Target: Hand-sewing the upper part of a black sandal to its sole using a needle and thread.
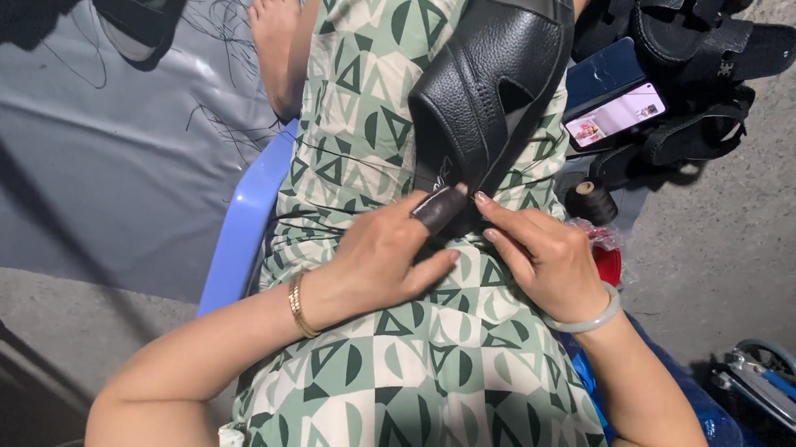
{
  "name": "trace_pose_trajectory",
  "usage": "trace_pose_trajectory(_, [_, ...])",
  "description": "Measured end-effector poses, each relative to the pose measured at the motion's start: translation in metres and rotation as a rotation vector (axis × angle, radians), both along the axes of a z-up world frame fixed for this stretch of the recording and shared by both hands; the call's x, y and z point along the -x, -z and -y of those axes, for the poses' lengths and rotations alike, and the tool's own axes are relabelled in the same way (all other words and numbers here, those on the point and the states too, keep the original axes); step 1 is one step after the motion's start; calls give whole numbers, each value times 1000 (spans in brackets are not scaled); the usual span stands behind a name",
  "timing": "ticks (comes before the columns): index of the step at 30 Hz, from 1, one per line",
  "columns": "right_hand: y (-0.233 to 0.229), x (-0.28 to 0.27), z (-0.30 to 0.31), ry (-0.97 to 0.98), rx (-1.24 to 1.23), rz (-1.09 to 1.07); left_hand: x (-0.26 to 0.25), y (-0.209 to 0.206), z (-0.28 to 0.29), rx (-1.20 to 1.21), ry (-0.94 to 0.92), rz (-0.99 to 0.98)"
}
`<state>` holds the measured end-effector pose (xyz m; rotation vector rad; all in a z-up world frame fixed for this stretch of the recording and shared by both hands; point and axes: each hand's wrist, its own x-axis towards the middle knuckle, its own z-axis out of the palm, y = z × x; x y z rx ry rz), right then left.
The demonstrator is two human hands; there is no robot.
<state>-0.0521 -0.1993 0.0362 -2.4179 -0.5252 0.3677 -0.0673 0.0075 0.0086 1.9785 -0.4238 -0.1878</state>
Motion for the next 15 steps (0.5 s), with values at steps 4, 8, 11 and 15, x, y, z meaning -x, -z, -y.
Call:
trace_pose_trajectory(4, [-16,-4,-2,-28,118,51,-29,14,-15,-400,-164,590])
trace_pose_trajectory(8, [-14,0,5,-44,214,45,-29,1,-22,-212,95,293])
trace_pose_trajectory(11, [-15,-2,5,-60,245,19,-38,-29,-22,554,295,-334])
trace_pose_trajectory(15, [-10,-3,4,-71,294,31,-39,4,-15,329,35,-334])
